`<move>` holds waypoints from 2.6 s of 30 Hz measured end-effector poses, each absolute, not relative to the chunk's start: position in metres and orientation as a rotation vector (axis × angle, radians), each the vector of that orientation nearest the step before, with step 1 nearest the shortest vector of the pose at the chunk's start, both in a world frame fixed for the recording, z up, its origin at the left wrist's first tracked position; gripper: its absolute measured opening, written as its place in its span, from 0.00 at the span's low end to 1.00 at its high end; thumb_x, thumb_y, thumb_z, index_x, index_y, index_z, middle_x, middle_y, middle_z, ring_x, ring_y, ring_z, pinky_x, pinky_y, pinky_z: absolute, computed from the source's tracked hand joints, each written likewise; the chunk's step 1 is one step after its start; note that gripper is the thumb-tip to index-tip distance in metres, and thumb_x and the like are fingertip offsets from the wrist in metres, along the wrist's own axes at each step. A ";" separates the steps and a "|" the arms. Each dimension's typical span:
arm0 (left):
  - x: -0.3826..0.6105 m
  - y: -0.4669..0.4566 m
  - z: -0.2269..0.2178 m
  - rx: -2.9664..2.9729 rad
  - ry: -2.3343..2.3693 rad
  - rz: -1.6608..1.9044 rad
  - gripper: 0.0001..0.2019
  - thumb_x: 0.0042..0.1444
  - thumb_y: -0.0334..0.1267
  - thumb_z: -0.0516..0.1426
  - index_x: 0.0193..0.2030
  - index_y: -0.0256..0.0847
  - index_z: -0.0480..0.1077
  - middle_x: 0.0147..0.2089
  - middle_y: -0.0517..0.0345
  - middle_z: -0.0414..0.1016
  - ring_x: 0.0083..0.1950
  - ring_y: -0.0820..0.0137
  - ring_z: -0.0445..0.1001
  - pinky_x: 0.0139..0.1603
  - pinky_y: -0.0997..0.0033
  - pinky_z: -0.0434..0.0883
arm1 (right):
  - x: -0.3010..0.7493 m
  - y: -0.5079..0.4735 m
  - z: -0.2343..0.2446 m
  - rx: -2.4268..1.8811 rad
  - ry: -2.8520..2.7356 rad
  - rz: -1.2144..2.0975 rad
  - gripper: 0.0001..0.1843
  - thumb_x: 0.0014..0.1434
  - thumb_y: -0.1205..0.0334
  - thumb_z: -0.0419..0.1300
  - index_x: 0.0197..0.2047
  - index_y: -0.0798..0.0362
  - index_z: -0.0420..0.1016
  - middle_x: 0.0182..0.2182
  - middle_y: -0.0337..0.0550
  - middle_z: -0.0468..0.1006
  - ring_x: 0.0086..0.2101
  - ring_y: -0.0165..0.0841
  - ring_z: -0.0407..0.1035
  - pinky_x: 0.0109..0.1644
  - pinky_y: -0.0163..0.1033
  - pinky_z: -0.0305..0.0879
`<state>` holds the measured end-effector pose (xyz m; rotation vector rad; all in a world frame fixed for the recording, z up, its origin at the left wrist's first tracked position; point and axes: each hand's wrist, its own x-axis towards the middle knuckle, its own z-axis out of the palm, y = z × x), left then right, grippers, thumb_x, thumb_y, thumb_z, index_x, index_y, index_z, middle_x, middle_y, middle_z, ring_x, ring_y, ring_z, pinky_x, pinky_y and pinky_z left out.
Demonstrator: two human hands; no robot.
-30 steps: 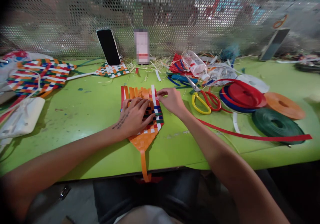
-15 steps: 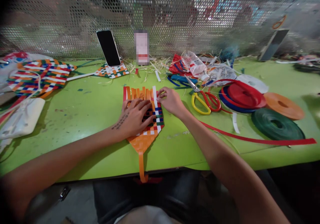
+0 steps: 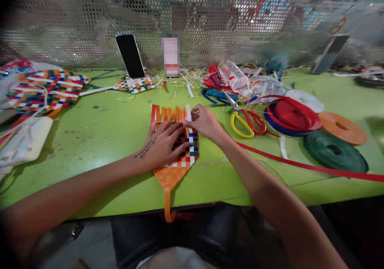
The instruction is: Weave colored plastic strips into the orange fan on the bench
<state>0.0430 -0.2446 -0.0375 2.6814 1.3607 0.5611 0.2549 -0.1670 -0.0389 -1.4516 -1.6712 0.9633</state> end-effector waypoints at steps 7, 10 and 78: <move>0.042 -0.244 -0.038 2.677 1.346 0.578 0.24 0.75 0.55 0.52 0.67 0.43 0.73 0.73 0.45 0.74 0.74 0.48 0.66 0.76 0.35 0.52 | 0.263 -0.167 -0.036 -1.433 -1.580 1.145 0.25 0.49 0.51 0.80 0.41 0.49 0.71 0.35 0.44 0.81 0.34 0.38 0.76 0.37 0.44 0.75; 0.042 -0.244 -0.040 2.680 1.347 0.581 0.25 0.75 0.55 0.52 0.67 0.43 0.73 0.73 0.45 0.74 0.75 0.48 0.65 0.76 0.35 0.52 | 0.266 -0.168 -0.028 -1.461 -1.709 0.841 0.20 0.53 0.56 0.77 0.42 0.49 0.73 0.40 0.46 0.82 0.35 0.38 0.74 0.43 0.46 0.74; 0.042 -0.243 -0.040 2.691 1.373 0.565 0.26 0.76 0.55 0.49 0.67 0.39 0.72 0.67 0.41 0.77 0.71 0.47 0.68 0.75 0.38 0.55 | 0.249 -0.164 -0.025 -1.300 -2.406 0.557 0.15 0.69 0.64 0.61 0.49 0.48 0.91 0.41 0.48 0.82 0.39 0.37 0.72 0.45 0.40 0.63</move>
